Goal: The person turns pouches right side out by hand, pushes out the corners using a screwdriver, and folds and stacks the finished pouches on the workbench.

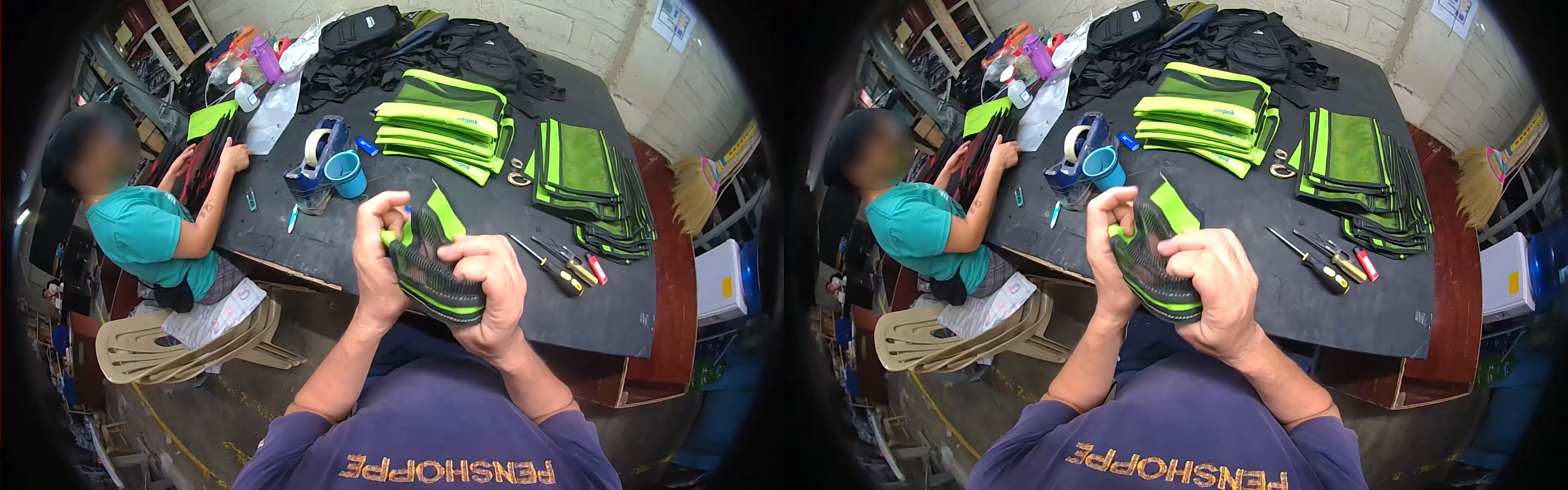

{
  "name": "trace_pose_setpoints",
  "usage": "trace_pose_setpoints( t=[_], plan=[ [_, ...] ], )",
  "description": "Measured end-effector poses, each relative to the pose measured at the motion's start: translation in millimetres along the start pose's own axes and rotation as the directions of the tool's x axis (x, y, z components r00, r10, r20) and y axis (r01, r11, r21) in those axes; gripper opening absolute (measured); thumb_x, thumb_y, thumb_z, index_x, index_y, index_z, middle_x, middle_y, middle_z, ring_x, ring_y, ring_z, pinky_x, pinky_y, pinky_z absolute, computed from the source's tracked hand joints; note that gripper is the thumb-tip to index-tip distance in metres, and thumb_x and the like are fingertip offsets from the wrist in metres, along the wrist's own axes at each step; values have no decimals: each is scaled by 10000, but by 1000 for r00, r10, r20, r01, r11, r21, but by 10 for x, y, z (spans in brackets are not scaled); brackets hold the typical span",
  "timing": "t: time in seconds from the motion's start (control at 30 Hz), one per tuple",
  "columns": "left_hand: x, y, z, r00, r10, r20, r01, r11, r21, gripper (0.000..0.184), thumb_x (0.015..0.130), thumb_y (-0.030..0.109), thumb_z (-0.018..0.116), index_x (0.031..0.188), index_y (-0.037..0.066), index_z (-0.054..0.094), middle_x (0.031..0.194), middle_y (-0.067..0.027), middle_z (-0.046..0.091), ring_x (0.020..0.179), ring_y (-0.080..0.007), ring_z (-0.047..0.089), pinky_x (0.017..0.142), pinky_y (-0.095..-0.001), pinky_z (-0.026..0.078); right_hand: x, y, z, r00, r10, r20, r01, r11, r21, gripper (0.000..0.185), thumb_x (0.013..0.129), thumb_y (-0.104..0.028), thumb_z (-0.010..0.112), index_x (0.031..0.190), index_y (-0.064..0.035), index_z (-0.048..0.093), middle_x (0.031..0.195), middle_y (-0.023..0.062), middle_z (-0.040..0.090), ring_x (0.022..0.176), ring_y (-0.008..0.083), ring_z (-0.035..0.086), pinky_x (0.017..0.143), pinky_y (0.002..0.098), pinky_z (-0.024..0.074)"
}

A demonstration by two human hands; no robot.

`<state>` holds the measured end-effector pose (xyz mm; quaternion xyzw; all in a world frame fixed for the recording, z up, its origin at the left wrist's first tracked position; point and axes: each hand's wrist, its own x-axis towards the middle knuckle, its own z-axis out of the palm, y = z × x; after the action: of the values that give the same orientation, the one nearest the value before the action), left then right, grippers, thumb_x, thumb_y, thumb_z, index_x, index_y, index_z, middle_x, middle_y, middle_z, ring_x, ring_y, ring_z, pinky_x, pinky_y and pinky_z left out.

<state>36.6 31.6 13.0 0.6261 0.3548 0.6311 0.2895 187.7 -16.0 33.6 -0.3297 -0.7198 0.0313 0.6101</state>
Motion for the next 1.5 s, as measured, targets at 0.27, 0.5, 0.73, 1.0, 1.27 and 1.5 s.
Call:
trace_pose_setpoints(
  t=[0.27, 0.5, 0.73, 1.0, 1.27, 1.5],
  plan=[
    [-13, -130, -148, 990, -109, -87, 102, 992, -80, 290, 785, 17, 791, 1002, 36, 600, 804, 26, 462, 700, -92, 432, 596, -287, 354, 14, -149, 48, 989, 60, 135, -52, 997, -61, 365, 721, 23, 815, 944, -80, 545, 1070, 142, 726, 879, 326, 668, 842, 433, 547],
    [27, -381, -66, 968, 235, -87, -229, 971, 73, 344, 781, 22, 796, 800, 81, 457, 770, 16, 504, 693, -85, 437, 594, -277, 336, -85, 86, 173, 999, 44, -21, -45, 999, -28, 417, 715, -21, 854, 952, -86, 517, 981, 114, 686, 875, 315, 661, 797, 407, 521],
    [-72, -64, 29, 992, -111, -60, 106, 991, -81, 216, 732, 9, 800, 895, 41, 661, 779, -9, 558, 706, -133, 524, 636, -294, 430, -167, 142, 292, 994, 103, -31, -97, 983, 158, 401, 753, -28, 827, 959, -101, 491, 896, 94, 640, 768, 286, 629, 742, 384, 500],
    [-12, -149, 98, 985, 101, 138, -90, 993, -80, 362, 723, 51, 840, 1079, 48, 771, 876, -41, 703, 799, -174, 660, 759, -295, 516, -170, 341, 226, 1000, -22, 1, 21, 973, 230, 366, 857, -21, 784, 988, -86, 448, 829, 68, 555, 680, 175, 510, 640, 315, 427],
    [-121, -218, 100, 965, 248, 85, -245, 969, -43, 329, 728, 110, 854, 1028, 45, 735, 887, -52, 721, 826, -231, 686, 793, -345, 531, -139, 255, 141, 992, 74, 98, -95, 968, 233, 365, 837, -64, 801, 942, -87, 452, 801, 53, 538, 662, 176, 493, 638, 323, 423],
    [-182, -383, -23, 988, -154, 11, 152, 961, -231, 341, 801, 95, 845, 1093, 56, 673, 940, 0, 701, 876, -141, 677, 816, -299, 550, 291, -48, -240, 911, 32, 411, -121, 974, 193, 453, 741, -195, 861, 1103, -48, 632, 972, 109, 673, 865, 311, 670, 814, 413, 514]
  ],
)
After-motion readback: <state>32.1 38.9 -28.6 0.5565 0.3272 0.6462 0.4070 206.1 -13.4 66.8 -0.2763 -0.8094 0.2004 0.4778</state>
